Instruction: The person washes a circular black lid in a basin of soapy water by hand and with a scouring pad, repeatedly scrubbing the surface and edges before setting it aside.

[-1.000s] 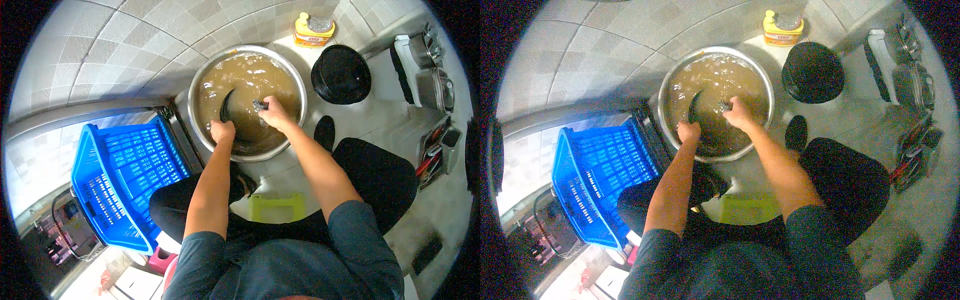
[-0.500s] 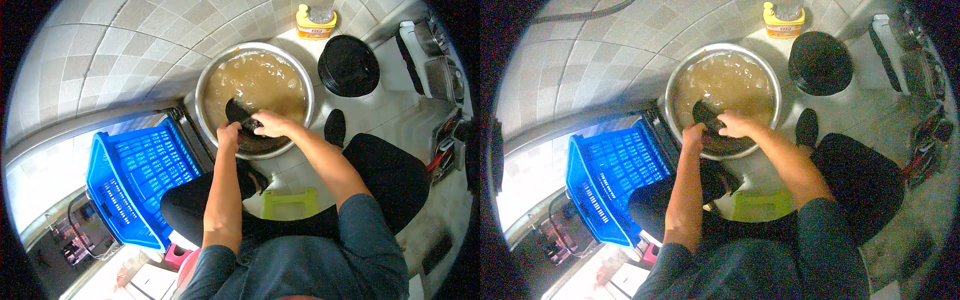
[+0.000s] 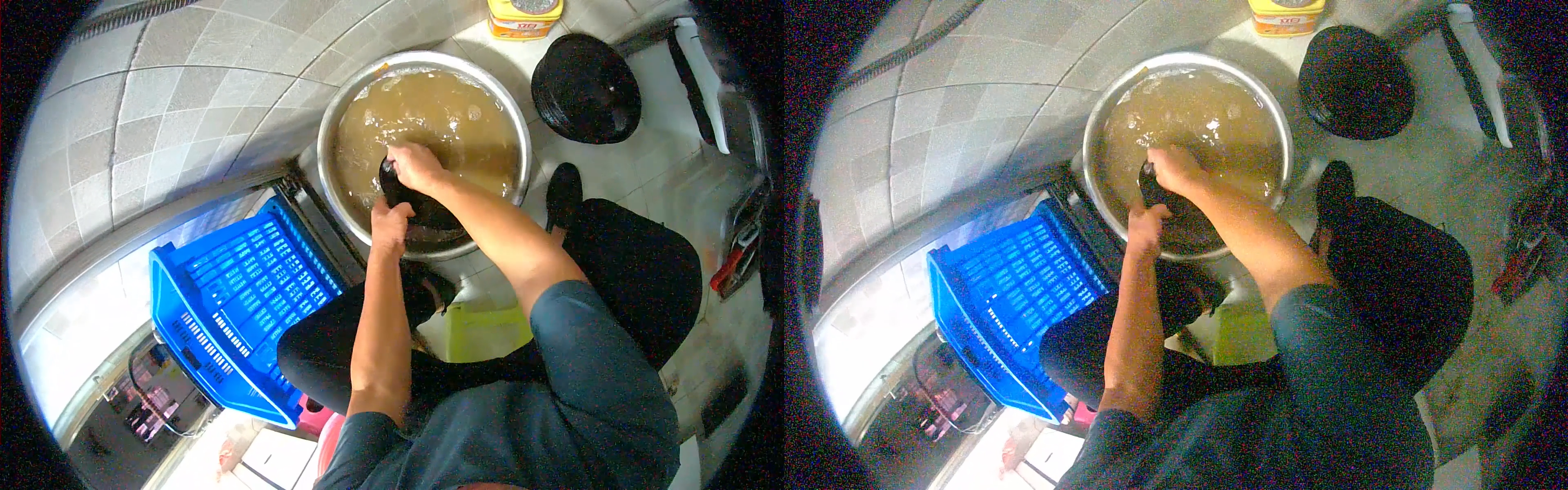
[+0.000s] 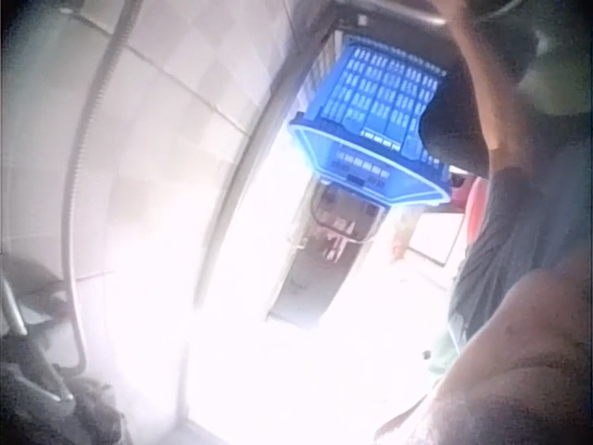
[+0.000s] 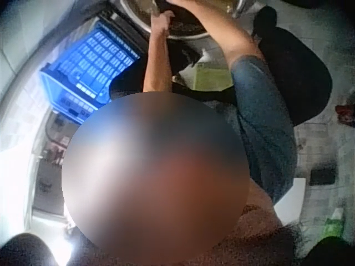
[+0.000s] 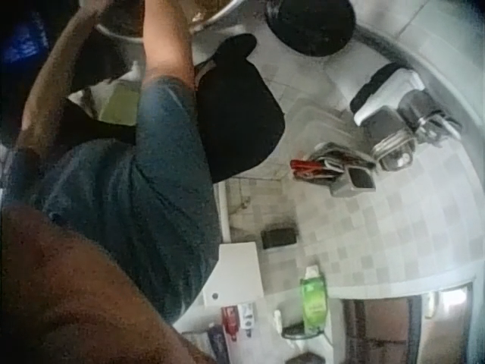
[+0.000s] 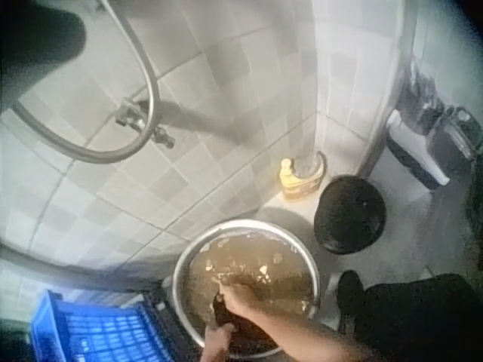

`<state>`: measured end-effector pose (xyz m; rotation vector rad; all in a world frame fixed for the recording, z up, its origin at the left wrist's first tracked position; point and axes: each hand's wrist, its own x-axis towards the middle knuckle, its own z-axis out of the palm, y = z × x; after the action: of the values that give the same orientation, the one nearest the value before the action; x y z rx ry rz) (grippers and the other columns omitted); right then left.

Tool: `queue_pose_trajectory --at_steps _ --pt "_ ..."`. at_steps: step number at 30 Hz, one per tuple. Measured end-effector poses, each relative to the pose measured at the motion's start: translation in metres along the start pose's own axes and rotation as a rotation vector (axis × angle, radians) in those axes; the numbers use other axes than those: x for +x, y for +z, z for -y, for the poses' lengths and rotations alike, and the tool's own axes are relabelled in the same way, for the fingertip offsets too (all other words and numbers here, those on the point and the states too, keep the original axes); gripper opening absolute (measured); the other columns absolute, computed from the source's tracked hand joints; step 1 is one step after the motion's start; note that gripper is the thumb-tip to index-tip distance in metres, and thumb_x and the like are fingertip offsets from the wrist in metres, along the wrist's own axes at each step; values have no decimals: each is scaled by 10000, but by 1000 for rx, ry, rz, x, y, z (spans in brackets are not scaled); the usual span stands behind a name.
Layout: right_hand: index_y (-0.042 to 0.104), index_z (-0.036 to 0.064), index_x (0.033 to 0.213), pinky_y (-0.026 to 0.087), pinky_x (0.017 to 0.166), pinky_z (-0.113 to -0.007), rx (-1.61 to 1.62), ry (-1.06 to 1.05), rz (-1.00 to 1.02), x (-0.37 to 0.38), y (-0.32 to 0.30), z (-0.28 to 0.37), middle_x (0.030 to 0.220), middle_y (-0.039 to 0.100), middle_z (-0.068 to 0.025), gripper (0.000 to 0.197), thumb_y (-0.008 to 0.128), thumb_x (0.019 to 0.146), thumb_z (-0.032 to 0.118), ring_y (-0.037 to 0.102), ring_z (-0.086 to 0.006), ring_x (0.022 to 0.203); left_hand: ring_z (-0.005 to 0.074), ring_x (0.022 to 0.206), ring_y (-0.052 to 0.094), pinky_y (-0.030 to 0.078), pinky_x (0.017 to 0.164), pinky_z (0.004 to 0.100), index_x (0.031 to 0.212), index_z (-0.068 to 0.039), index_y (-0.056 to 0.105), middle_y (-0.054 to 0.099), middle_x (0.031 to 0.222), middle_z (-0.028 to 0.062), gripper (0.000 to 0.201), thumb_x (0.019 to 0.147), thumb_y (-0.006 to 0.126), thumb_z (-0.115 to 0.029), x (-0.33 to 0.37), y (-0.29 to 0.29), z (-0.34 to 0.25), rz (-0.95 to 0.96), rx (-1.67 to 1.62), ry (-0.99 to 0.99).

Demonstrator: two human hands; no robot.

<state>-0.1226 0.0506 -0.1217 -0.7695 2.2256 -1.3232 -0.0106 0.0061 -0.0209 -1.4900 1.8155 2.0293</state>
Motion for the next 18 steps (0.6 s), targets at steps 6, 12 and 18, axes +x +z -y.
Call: queue_pose_trajectory --at_steps 6,12,18 --pt "611 13 941 546 759 -500 -310 329 -67 20 14 -9 927 661 -236 164 573 783 30 665 -402 896 271 789 638 557 669 394 1102 16 586 655 942 121 375 728 593 -2 8 -17 19 19 -3 -123" --pt "677 8 927 526 795 -495 -71 77 100 4 3 -1 929 677 -241 173 631 775 75 652 -443 894 287 877 615 539 764 445 1112 -5 557 623 1014 115 392 722 562 21 7 -11 6 99 -221 -277" --pt "679 -10 1007 534 799 -438 -13 102 529 -47 -19 39 982 690 -224 232 655 803 97 675 -371 925 369 1149 534 406 960 584 1181 -78 587 598 1232 137 439 806 490 -285 33 -39 52 186 -720 -447"
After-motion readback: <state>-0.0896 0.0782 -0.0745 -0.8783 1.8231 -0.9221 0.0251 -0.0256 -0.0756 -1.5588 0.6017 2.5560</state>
